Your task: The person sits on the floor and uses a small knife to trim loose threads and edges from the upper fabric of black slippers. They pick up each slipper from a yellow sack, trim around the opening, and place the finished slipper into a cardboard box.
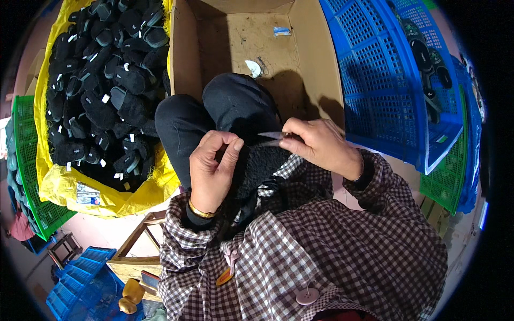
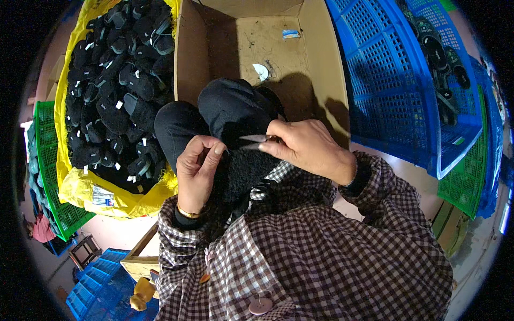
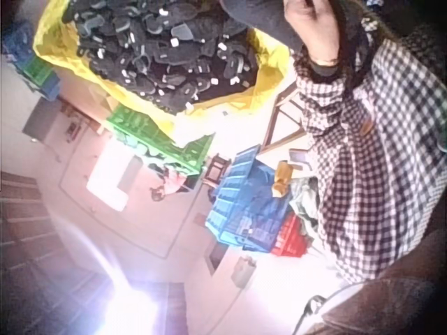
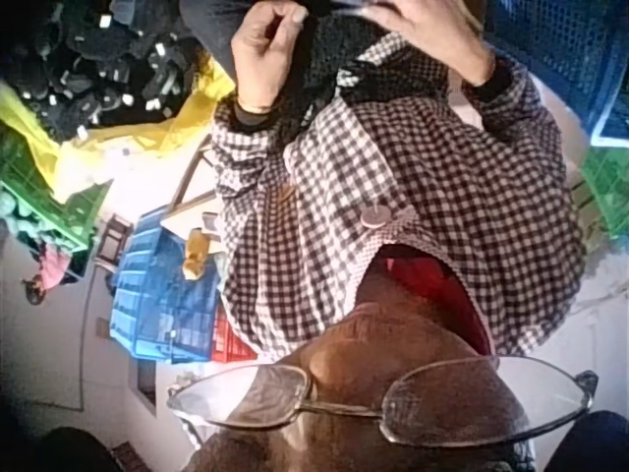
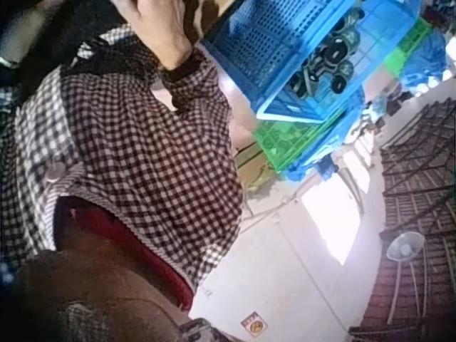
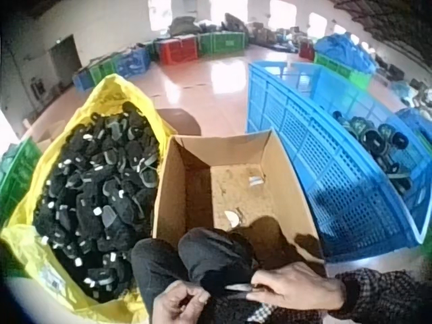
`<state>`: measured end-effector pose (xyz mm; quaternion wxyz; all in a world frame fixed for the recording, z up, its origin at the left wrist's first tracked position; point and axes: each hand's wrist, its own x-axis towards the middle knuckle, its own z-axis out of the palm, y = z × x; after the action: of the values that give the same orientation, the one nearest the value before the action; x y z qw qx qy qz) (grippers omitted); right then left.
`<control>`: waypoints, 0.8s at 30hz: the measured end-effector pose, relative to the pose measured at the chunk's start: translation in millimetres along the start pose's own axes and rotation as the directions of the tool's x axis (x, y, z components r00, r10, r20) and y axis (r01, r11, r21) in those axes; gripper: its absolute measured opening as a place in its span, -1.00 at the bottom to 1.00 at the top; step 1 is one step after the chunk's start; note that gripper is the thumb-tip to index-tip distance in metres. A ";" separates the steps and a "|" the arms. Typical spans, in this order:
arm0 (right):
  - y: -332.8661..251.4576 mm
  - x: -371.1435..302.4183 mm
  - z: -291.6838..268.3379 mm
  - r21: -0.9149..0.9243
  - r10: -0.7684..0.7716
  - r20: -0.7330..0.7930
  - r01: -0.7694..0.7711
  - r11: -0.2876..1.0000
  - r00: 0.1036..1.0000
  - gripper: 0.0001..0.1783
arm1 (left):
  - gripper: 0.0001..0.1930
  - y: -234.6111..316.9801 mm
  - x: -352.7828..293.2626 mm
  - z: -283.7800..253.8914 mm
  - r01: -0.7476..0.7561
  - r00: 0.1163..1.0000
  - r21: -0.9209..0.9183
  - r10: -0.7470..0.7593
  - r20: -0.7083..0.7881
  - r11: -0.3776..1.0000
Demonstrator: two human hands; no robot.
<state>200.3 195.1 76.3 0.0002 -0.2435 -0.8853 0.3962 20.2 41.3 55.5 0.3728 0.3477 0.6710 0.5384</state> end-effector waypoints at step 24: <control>33.2 6.2 56.2 0.585 0.153 -0.054 -0.093 0.806 0.987 -0.60 | -0.10 11.8 37.7 -27.5 -0.229 0.972 0.258 0.206 0.115 0.938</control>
<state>198.3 177.2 13.3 0.0922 -0.3077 -0.7036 0.6338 -21.2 63.4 66.2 0.2887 0.4903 0.6787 0.4644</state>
